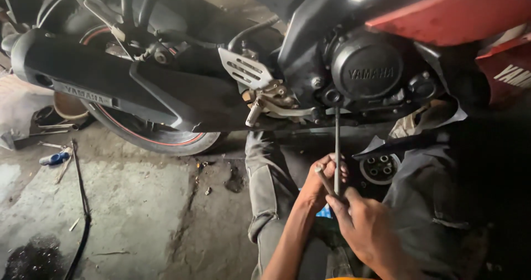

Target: The recorder is using a T-handle wrench to loosen or tighten bolts on the engine casing of a motorcycle.

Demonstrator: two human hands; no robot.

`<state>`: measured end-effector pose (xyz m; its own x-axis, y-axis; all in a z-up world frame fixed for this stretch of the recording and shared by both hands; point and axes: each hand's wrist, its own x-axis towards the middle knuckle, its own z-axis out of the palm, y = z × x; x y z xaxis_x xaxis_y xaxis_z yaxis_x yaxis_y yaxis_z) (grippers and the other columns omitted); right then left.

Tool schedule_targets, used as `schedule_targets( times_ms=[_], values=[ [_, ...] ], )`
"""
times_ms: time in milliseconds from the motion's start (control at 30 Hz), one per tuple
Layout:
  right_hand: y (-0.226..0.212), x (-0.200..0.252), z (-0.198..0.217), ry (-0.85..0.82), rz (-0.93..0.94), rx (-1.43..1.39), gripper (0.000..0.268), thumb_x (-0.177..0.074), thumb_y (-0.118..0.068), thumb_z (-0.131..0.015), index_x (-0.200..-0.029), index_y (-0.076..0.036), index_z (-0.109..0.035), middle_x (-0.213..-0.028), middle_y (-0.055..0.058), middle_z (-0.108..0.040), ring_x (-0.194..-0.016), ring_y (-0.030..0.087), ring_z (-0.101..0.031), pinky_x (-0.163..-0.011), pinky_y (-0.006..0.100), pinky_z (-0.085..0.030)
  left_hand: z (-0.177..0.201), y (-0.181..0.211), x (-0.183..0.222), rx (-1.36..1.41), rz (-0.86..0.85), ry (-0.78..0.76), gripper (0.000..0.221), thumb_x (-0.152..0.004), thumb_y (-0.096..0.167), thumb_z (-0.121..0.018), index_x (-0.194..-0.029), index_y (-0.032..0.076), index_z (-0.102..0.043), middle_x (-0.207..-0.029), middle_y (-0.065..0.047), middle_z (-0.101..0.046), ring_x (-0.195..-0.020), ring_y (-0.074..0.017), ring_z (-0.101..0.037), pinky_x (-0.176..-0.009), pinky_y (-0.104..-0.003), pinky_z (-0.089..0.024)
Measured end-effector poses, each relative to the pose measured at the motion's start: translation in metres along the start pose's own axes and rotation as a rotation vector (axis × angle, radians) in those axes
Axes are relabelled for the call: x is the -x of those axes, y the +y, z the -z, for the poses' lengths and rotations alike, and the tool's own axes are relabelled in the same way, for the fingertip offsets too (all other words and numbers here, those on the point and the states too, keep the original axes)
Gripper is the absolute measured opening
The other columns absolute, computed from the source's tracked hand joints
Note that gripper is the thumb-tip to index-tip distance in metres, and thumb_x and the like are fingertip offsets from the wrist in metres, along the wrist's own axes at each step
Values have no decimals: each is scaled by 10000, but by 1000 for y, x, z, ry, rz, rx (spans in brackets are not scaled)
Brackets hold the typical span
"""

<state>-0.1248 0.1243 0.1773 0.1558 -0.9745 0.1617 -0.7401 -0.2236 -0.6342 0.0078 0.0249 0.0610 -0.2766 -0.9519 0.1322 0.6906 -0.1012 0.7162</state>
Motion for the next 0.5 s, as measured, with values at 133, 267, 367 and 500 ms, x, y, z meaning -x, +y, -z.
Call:
schedule_targets(
  times_ms=[133,267,367,500],
  values=[
    [-18,-11,10,20,95,16,391,-885,-440,-664,-792,-60,-650,-588,194,-679,-583,399,-705,-541,497,-542,12,-3,-3,-22,4,38,590,-857,472,-858,-1162,24,-623,-944,-30,-660,-846,-124,-619,-772,-256,-533],
    [-14,-17,7,-6,137,69,465,-909,-462,-626,-720,-40,-676,-529,185,-638,-536,392,-680,-508,497,-528,19,-7,-2,-84,0,32,571,-864,470,-839,-1163,27,-639,-961,-33,-674,-858,-120,-631,-774,-261,-532],
    [11,-14,-7,-227,-198,-382,619,-1013,-415,-526,-589,25,-628,-431,131,-591,-386,305,-655,-443,442,-516,29,-20,-3,-15,-38,43,504,-950,388,-822,-1217,5,-631,-1010,-35,-668,-906,-128,-630,-843,-288,-541],
    [34,-6,-39,-490,-466,-1098,478,-987,-389,-494,-720,-18,-633,-553,117,-630,-450,256,-615,-460,385,-437,68,-42,-4,-88,-32,187,479,-1023,302,-732,-1344,-33,-614,-1083,-83,-697,-939,-172,-664,-865,-322,-557]
  ],
)
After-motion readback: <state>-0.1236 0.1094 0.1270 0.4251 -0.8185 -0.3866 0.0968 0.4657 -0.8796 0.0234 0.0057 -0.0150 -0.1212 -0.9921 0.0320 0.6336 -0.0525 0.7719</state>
